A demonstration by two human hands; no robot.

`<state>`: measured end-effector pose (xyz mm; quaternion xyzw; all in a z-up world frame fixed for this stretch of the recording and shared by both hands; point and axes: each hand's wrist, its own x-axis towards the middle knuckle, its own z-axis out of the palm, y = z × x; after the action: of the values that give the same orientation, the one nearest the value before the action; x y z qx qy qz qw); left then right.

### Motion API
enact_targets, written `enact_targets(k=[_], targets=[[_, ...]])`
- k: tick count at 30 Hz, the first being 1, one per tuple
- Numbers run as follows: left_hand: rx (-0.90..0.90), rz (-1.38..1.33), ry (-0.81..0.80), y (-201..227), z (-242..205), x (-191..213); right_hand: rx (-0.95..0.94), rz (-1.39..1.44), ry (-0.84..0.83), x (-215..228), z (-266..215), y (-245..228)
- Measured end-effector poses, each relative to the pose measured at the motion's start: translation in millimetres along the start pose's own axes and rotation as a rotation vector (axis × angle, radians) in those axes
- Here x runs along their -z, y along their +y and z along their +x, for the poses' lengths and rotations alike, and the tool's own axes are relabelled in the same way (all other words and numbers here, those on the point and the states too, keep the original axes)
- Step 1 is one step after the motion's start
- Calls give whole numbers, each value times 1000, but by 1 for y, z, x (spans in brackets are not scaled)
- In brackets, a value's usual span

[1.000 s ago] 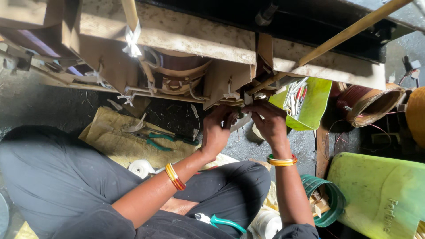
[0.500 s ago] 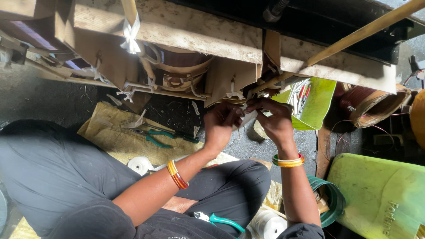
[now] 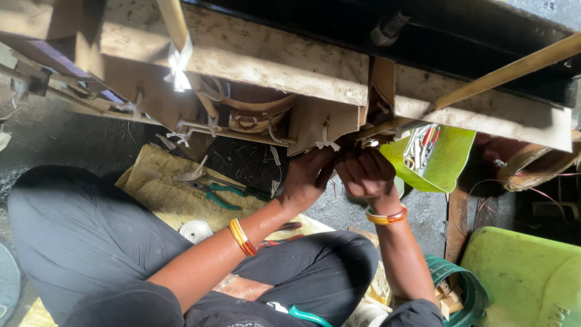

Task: The person sits on the floor and repeatedly ties white cable ties around copper wire coils mounted on a wooden rack. They use pliers to tighten and trim the ties, then move to the next coil.

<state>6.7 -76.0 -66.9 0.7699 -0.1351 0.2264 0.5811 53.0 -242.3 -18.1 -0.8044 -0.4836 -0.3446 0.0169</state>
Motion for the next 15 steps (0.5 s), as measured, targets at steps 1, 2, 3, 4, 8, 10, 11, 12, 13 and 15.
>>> enact_targets(k=[1, 2, 3, 4, 8, 10, 11, 12, 13, 15], targets=[[-96, 52, -30, -2, -1, 0, -31, -17, 59, -2, -4, -1], [-114, 87, -49, -6, 3, -1, -78, 31, 101, -4, -8, 1], [-133, 122, -67, -9, 8, -2, -124, 78, 144, -4, -11, 4], [-143, 159, -92, -12, 8, 0, -179, 133, 184, -3, -14, 1], [-290, 341, -193, -17, 8, -2, -445, 327, 176, 5, -32, -10], [-266, 402, -234, -17, 12, -1, -586, 400, 189, 3, -32, -15], [-284, 422, -241, -18, 12, -1, -694, 493, 222, 1, -31, -18], [-303, 439, -250, -18, 12, -1, -805, 584, 254, -2, -31, -22], [-322, 455, -259, -19, 11, -2, -917, 675, 286, -5, -31, -26], [-358, 436, -270, -22, 12, -3, -1001, 640, 362, -11, -27, -29]])
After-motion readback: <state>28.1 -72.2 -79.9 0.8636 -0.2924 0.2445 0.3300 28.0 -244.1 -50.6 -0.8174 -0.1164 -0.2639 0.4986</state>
